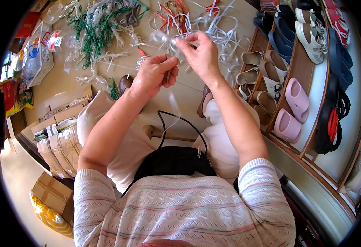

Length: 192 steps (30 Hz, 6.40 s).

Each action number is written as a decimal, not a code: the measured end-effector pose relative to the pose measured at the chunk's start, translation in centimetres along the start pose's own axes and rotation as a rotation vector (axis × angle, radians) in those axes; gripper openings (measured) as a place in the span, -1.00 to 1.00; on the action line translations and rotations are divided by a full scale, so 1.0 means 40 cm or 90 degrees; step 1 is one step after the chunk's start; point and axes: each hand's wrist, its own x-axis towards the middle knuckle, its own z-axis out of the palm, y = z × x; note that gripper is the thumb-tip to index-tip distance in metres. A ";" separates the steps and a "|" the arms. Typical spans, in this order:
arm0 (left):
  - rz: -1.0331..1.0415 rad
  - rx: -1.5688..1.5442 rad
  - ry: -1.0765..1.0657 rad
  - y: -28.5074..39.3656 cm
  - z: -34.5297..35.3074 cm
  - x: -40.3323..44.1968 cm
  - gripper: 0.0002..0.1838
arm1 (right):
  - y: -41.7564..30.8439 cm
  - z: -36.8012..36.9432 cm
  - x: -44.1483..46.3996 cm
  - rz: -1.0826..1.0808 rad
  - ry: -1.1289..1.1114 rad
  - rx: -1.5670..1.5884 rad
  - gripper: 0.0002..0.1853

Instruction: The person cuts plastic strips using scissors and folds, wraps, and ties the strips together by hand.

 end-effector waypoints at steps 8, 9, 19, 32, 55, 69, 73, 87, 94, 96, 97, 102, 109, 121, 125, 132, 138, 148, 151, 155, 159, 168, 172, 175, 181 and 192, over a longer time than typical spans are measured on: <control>-0.061 -0.087 -0.175 0.066 -0.049 -0.016 -0.84 | 0.015 0.000 -0.007 -0.128 -0.123 -0.171 -0.85; -0.063 -0.119 -0.183 0.081 -0.053 -0.025 -0.83 | 0.018 -0.004 -0.008 -0.066 -0.159 -0.128 -0.86; -0.014 -0.300 0.020 0.110 -0.079 0.006 -0.73 | 0.000 0.016 -0.031 0.176 -0.360 0.160 -0.77; -0.026 -0.302 -0.076 0.105 -0.080 0.008 -0.57 | -0.018 0.020 -0.053 0.228 -0.315 0.209 -0.85; 0.013 0.301 -0.037 0.046 -0.013 -0.014 -0.80 | 0.021 0.011 -0.018 -0.100 0.019 -0.103 -0.81; 0.115 0.540 -0.058 0.142 -0.088 -0.026 -0.75 | -0.053 -0.018 -0.047 0.287 -0.475 0.341 -0.66; 0.046 0.391 -0.086 0.122 -0.075 -0.015 -0.75 | -0.036 -0.033 -0.041 0.256 -0.492 0.475 -0.67; 0.095 0.472 -0.115 0.060 -0.011 -0.025 -0.75 | -0.013 0.000 -0.026 0.002 -0.069 0.052 -0.77; 0.307 0.733 -0.038 0.123 -0.090 -0.039 -0.82 | -0.010 0.008 -0.033 0.089 -0.273 -0.032 -0.75; 0.147 0.666 -0.115 0.162 -0.091 -0.052 -0.82 | -0.025 0.013 -0.042 0.199 -0.370 0.037 -0.71; 0.068 0.630 -0.151 0.177 -0.092 -0.058 -0.82 | -0.034 0.014 -0.044 0.219 -0.414 0.069 -0.72; -0.039 0.466 -0.284 0.180 -0.106 -0.054 -0.81 | -0.067 -0.008 -0.051 0.203 -0.578 0.149 -0.72; 0.006 0.172 -0.220 0.122 -0.087 -0.011 -0.80 | -0.041 -0.031 -0.053 0.215 -0.534 0.395 -0.71; 0.177 0.041 -0.075 0.031 -0.001 -0.008 -0.85 | -0.034 -0.016 -0.035 0.253 -0.195 0.564 -0.73; 0.140 -0.042 -0.117 0.028 -0.013 -0.007 -0.85 | -0.018 -0.004 -0.034 0.212 -0.117 0.476 -0.77; 0.137 -0.043 -0.187 0.073 -0.024 -0.020 -0.77 | -0.021 0.023 -0.031 0.150 -0.041 0.308 -0.77; 0.175 0.397 -0.009 0.113 -0.048 -0.030 -0.81 | -0.029 0.012 -0.038 0.145 -0.201 0.070 -0.77; 0.093 0.256 -0.045 0.151 -0.134 0.007 -0.84 | -0.051 -0.021 -0.041 0.251 -0.474 0.461 -0.76; 0.031 -0.049 -0.162 0.118 -0.136 0.015 -0.89 | -0.032 -0.025 -0.034 0.225 -0.467 0.599 -0.71; -0.033 -0.198 -0.135 0.064 -0.080 0.031 -0.92 | -0.029 -0.023 -0.030 0.223 -0.401 0.703 -0.67; -0.023 -0.274 -0.113 0.038 -0.051 0.029 -0.89 | -0.026 -0.016 -0.024 0.213 -0.328 0.728 -0.67; 0.299 0.272 0.151 0.052 -0.005 -0.001 -0.85 | -0.026 0.026 -0.047 0.219 -0.027 0.483 -0.74; 0.468 0.513 0.182 0.038 -0.013 0.006 -0.88 | -0.016 0.055 -0.054 0.204 -0.002 0.403 -0.75; 0.528 0.590 0.151 0.045 -0.021 0.005 -0.88 | -0.016 0.060 -0.053 0.193 0.006 0.354 -0.76; 0.373 0.423 0.052 0.052 -0.040 0.005 -0.83 | -0.018 0.053 -0.046 0.142 0.012 0.301 -0.75; 0.110 0.015 0.021 0.018 -0.033 0.010 -0.75 | -0.044 0.059 -0.063 0.059 0.041 0.215 -0.70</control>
